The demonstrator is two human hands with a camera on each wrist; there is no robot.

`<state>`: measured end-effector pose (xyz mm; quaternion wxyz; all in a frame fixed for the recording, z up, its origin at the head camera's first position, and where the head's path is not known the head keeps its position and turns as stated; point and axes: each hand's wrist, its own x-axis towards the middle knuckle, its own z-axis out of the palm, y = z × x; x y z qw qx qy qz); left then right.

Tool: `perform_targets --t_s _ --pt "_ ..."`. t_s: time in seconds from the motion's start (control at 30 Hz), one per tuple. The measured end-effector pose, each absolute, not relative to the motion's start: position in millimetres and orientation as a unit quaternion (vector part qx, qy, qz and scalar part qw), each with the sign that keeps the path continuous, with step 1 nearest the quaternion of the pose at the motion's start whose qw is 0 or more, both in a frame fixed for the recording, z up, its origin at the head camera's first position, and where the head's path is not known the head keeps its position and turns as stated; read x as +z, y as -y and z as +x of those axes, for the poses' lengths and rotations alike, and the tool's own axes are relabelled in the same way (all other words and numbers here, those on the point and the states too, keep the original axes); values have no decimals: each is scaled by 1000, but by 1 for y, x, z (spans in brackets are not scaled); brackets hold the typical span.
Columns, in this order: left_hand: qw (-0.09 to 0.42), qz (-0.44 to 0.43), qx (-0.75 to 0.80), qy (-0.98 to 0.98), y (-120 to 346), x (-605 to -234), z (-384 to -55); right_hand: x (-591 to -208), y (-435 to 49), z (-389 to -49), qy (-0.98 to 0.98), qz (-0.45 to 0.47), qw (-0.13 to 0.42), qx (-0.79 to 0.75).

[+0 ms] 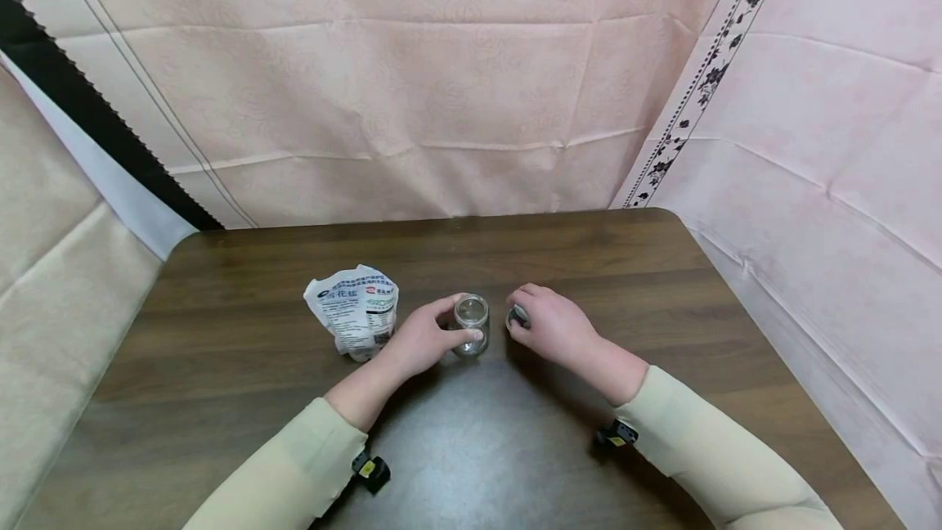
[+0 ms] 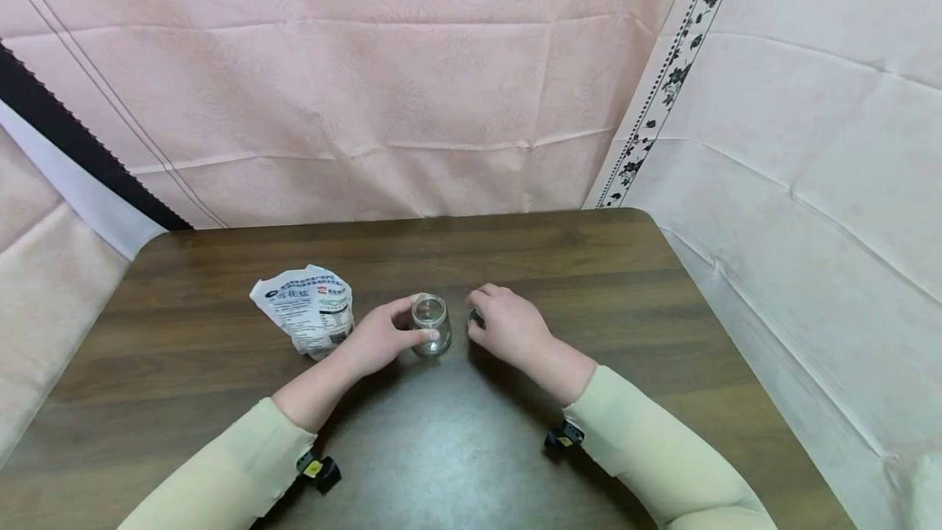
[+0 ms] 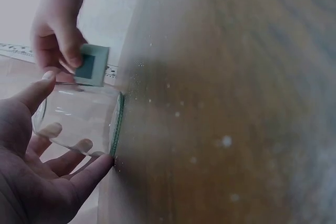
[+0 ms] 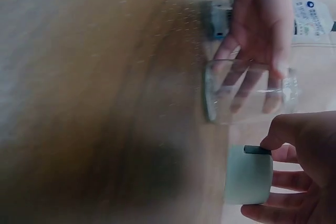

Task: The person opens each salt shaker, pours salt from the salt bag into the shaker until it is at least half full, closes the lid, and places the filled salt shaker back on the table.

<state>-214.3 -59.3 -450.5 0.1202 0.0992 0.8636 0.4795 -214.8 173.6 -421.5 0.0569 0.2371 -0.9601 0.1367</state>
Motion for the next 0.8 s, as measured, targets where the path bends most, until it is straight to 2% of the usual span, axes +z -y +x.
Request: perform_targets --t_s 0.8 --pt "157 121 471 -859 54 -446 -211 -447 -190 -217 953 277 36 117"
